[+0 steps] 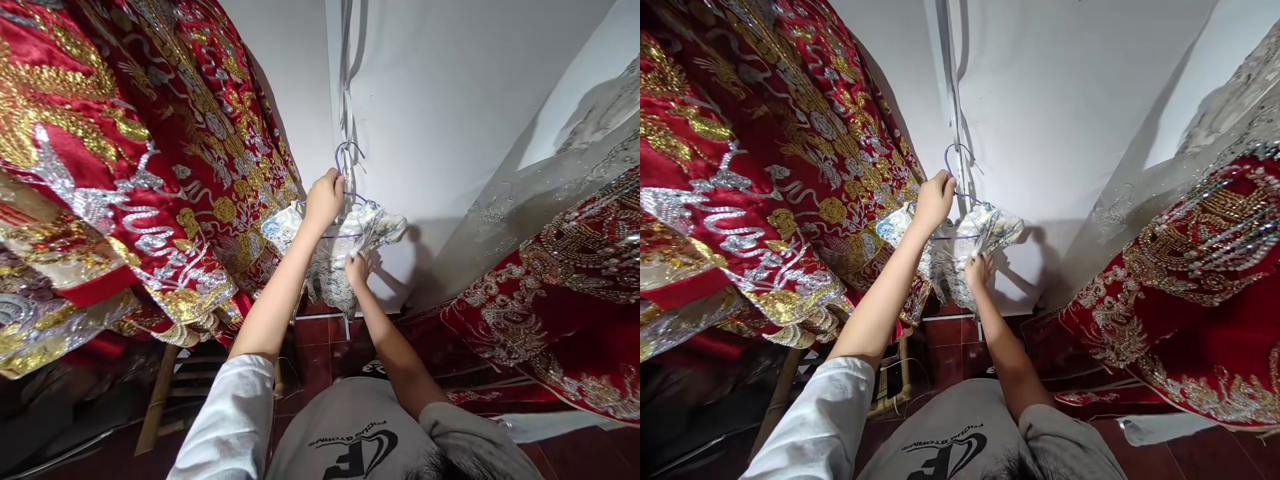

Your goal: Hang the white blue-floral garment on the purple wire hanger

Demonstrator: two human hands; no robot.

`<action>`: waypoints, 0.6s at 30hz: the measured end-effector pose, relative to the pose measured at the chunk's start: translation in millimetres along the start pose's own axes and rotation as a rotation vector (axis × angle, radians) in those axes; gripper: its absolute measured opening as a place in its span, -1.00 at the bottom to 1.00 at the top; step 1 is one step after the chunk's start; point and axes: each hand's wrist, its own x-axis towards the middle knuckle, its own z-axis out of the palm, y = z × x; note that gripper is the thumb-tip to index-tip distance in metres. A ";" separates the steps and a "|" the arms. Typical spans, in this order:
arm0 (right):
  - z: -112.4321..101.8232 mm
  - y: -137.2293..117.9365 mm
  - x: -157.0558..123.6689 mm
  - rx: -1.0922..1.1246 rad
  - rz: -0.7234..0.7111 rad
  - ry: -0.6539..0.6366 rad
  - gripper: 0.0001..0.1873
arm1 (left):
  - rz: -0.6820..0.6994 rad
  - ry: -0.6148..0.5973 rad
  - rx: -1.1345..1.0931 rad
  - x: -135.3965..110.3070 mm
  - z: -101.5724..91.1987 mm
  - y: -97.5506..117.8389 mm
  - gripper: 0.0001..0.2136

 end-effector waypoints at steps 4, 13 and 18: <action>-3.7 27.7 -10.2 0.004 0.021 0.028 -0.71 | 0.137 0.161 -0.062 -72.1 -2.7 4.9 -0.73; -22.1 74.9 -30.4 0.249 -0.030 -0.117 -0.73 | -0.569 0.049 -0.269 -278.3 81.1 -31.3 -0.75; -35.5 75.8 -26.5 0.262 -0.016 -0.213 -0.71 | -0.574 -0.111 -0.360 -260.4 84.6 -34.9 -0.86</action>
